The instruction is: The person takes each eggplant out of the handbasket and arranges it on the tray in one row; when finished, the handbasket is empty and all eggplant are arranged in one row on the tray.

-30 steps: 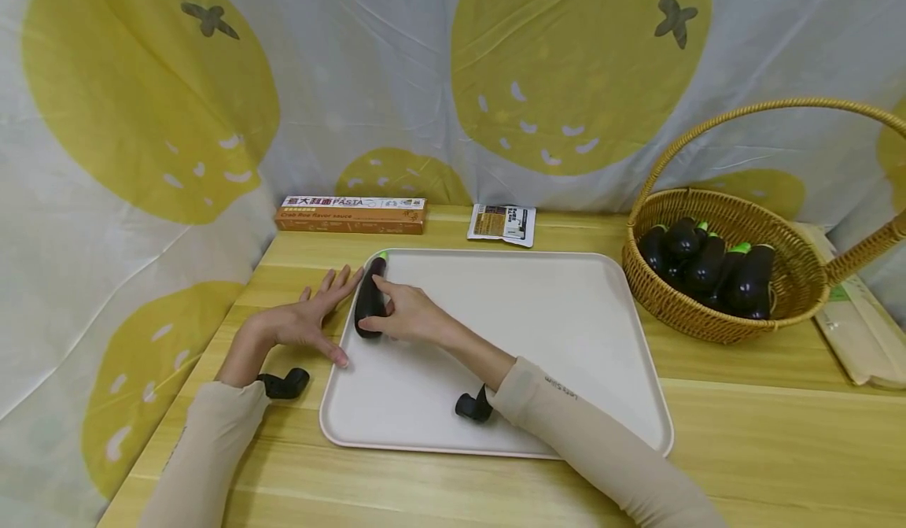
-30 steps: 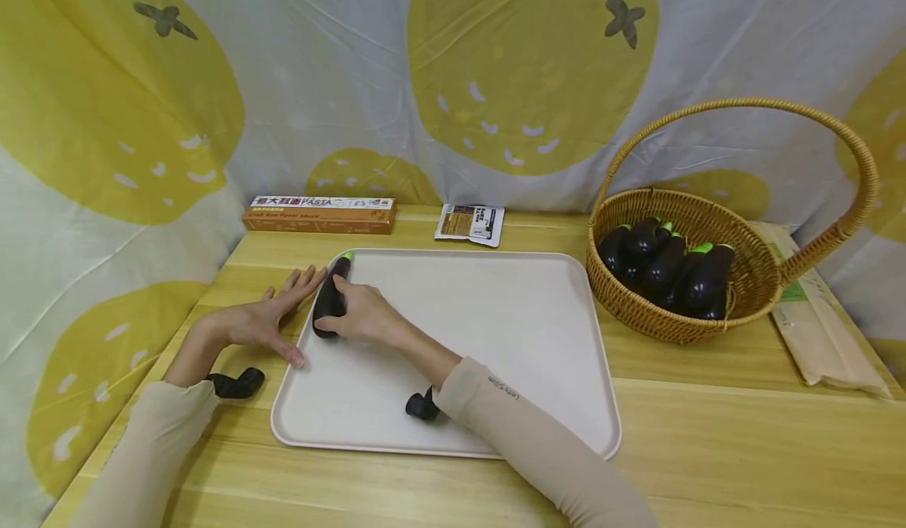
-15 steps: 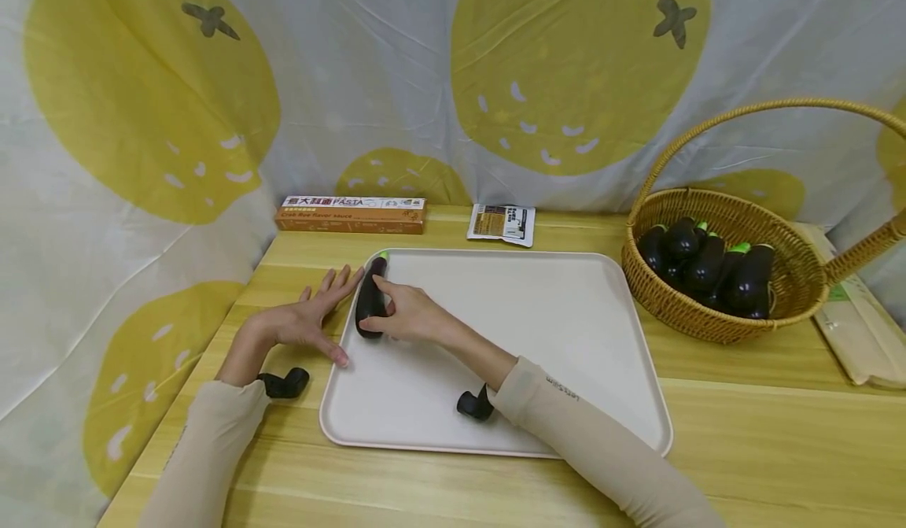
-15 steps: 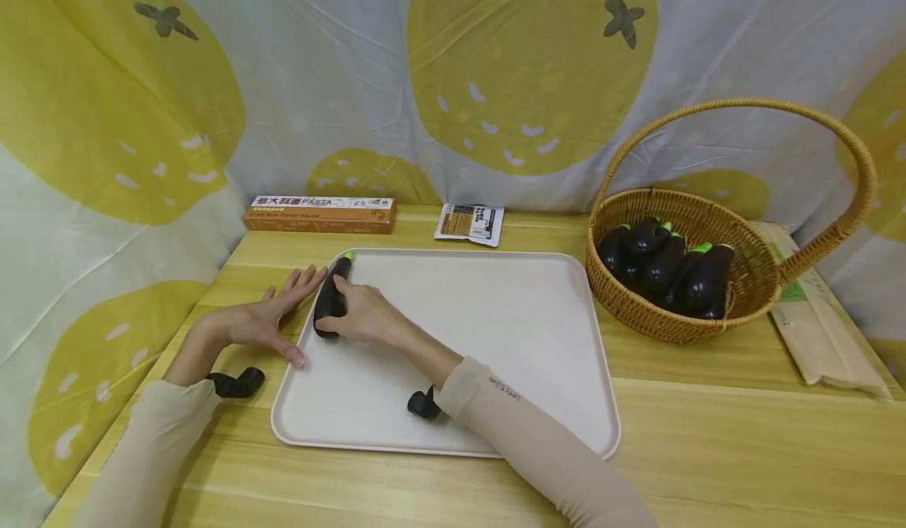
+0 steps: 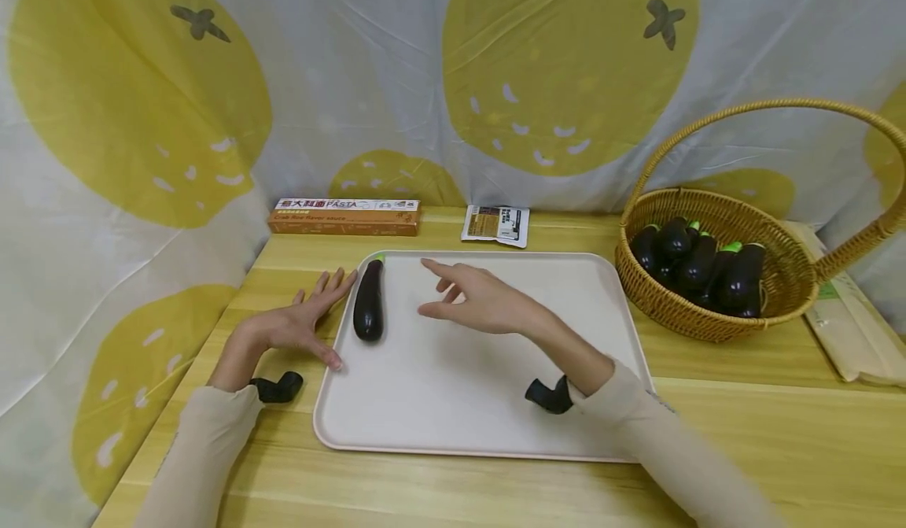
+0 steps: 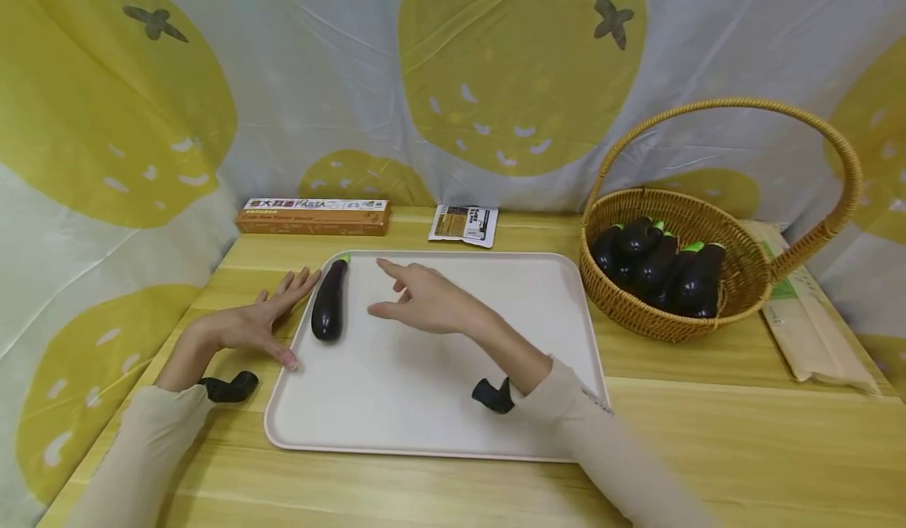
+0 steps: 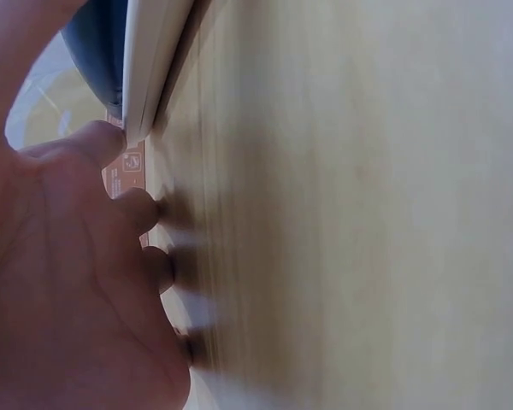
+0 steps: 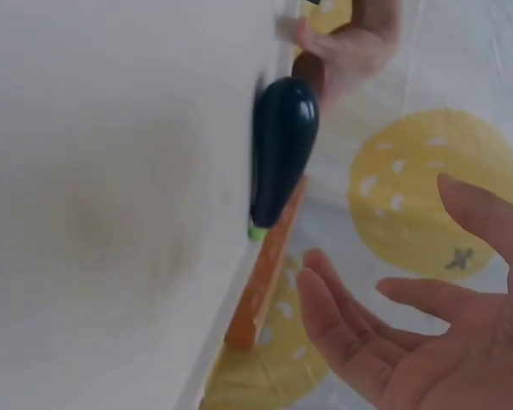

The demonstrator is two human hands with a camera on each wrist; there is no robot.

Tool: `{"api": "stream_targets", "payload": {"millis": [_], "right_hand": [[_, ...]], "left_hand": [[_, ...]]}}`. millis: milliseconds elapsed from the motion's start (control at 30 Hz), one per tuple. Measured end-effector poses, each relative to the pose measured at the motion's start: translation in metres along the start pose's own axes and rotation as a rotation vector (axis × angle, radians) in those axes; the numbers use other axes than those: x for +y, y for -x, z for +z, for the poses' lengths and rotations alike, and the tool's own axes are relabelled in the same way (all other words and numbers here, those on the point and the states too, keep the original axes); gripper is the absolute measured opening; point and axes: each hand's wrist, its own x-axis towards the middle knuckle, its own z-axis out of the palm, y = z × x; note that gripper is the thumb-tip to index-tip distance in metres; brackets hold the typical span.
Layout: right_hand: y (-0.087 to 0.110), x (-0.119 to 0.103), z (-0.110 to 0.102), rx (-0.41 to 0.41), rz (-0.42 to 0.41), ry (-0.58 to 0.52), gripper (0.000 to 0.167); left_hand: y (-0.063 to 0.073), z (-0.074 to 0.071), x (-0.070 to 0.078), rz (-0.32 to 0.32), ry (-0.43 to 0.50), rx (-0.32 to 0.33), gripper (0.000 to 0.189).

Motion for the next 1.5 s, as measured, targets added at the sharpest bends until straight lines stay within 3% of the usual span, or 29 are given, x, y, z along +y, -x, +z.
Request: {"api": "stream_targets", "payload": {"millis": [167,400,567,767,1067,1300,1500], "right_hand": [[0.048,0.021,-0.040,0.088,0.018,0.003,0.073],[0.114,0.049,-0.090,0.229,0.160,0.072,0.071],[0.153,0.076,-0.113,0.313,0.248,0.082,0.070],[0.187,0.112,-0.134,0.414,0.396,0.106,0.074],[0.214,0.151,-0.150,0.530,0.632,0.175,0.086],[0.215,0.171,-0.159,0.435,0.725,0.148,0.093],[0.220,0.180,-0.164,0.338,0.721,0.145,0.097]], "left_hand": [[0.003,0.000,-0.001,0.016,0.018,0.001,0.143],[0.006,0.000,0.000,0.015,0.034,-0.001,0.143],[0.006,0.001,-0.002,0.008,0.037,-0.001,0.144],[0.005,0.002,-0.003,0.006,0.044,-0.003,0.144],[0.005,0.001,-0.001,0.013,0.046,-0.002,0.143],[0.002,0.000,-0.001,0.016,0.017,0.000,0.143],[0.001,0.001,0.000,0.029,0.019,-0.001,0.143]]}}
